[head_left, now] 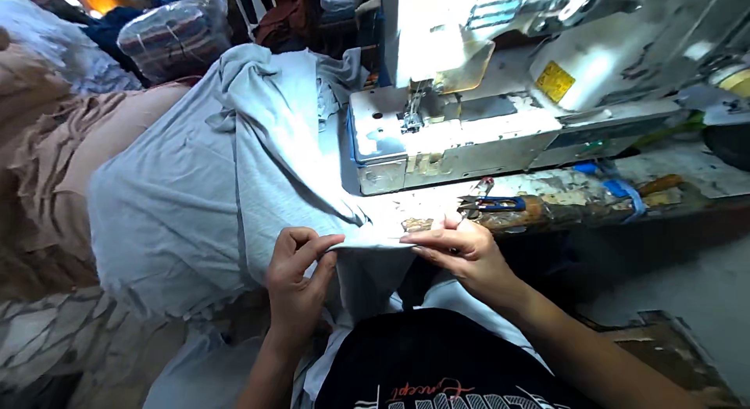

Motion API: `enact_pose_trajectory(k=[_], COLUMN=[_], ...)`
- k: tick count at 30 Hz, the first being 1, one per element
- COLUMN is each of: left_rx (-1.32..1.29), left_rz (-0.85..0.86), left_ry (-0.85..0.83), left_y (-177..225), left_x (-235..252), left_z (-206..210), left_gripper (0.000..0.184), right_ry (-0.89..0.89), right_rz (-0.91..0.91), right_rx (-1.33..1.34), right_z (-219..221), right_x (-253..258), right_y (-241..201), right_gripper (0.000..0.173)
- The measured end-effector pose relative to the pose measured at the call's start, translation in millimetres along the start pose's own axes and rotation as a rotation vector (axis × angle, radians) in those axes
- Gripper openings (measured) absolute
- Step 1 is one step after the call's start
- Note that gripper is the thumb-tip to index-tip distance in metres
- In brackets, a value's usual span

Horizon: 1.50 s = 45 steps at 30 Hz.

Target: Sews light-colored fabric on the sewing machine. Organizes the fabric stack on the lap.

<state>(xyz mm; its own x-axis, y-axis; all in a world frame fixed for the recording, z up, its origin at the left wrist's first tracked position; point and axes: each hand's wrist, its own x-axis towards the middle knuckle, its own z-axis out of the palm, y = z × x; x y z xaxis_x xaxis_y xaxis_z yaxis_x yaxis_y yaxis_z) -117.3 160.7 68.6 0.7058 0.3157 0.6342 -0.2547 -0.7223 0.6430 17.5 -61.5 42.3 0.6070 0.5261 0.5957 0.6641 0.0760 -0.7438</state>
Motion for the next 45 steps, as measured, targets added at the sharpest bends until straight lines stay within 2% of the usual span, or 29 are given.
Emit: enact_pose_trajectory(k=[1, 2, 4, 5, 7, 8, 10, 12, 15, 20, 23, 26, 28, 30, 34, 36, 40, 45], left_rx=[-0.052, -0.187, -0.497, -0.477, -0.168, 0.019, 0.256, 0.317, 0.381, 0.466, 0.416, 0.383, 0.391, 0.361, 0.304, 0.309, 0.351, 0.315], left_rz=[-0.037, -0.146, -0.391, -0.377, -0.118, 0.015, 0.143, 0.177, 0.199, 0.255, 0.313, 0.29, 0.128, 0.025, 0.028, -0.033, -0.175, -0.219], left_ry=[0.005, -0.006, -0.047, -0.089, -0.172, -0.214, -0.347, -0.465, -0.488, -0.39, -0.348, -0.331, -0.426, -0.464, -0.444, -0.423, -0.469, -0.47], left_y=[-4, -4, 11, 18, 18, 10, -13, -36, -68, -116, -125, -105, -58, -35, -56, -74, -66, -27], left_x=[6, 15, 48, 68, 114, 139, 182, 213, 240, 247, 245, 244, 241, 241, 247, 253, 256, 244], left_z=[8, 16, 31, 36, 44, 52, 76, 104, 129, 147, 150, 150, 137, 133, 141, 147, 154, 138], left_gripper=[0.017, 0.017, 0.022, 0.023, 0.019, 0.017, 0.017, 0.018, 0.026, 0.045, 0.048, 0.049, 0.046, 0.049, 0.063, 0.073, 0.062, 0.053], right_ry=[0.028, 0.033, 0.024, 0.034, 0.061, 0.08, 0.108, 0.101, 0.112, 0.13, 0.156, 0.191, 0.198, 0.211, 0.24, 0.259, 0.245, 0.03], right_rz=[-0.032, -0.038, 0.017, 0.081, 0.255, 0.343, 0.469, 0.494, 0.429, 0.38, 0.423, 0.444, 0.468, 0.488, 0.476, 0.482, 0.48, 0.213], right_rx=[-0.065, -0.077, 0.038, 0.154, 0.466, 0.613, 0.784, 0.807, 0.741, 0.699, 0.717, 0.717, 0.707, 0.7, 0.694, 0.685, 0.621, 0.617], right_z=[-1, -5, -13, -17, -25, -26, -23, -16, -4, 1, 2, 3, 3, 3, 6, 8, 6, 26], right_x=[2, 6, 18, 25, 42, 50, 62, 71, 81, 83, 82, 83, 84, 83, 83, 84, 78, 53], right_y=[4, 6, 8, 8, 12, 16, 26, 35, 46, 52, 51, 49, 47, 44, 43, 42, 43, 52], right_gripper=[0.017, 0.021, 0.025, 0.023, 0.022, 0.027, 0.035, 0.039, 0.04, 0.039, 0.039, 0.04, 0.04, 0.041, 0.041, 0.041, 0.038, 0.049])
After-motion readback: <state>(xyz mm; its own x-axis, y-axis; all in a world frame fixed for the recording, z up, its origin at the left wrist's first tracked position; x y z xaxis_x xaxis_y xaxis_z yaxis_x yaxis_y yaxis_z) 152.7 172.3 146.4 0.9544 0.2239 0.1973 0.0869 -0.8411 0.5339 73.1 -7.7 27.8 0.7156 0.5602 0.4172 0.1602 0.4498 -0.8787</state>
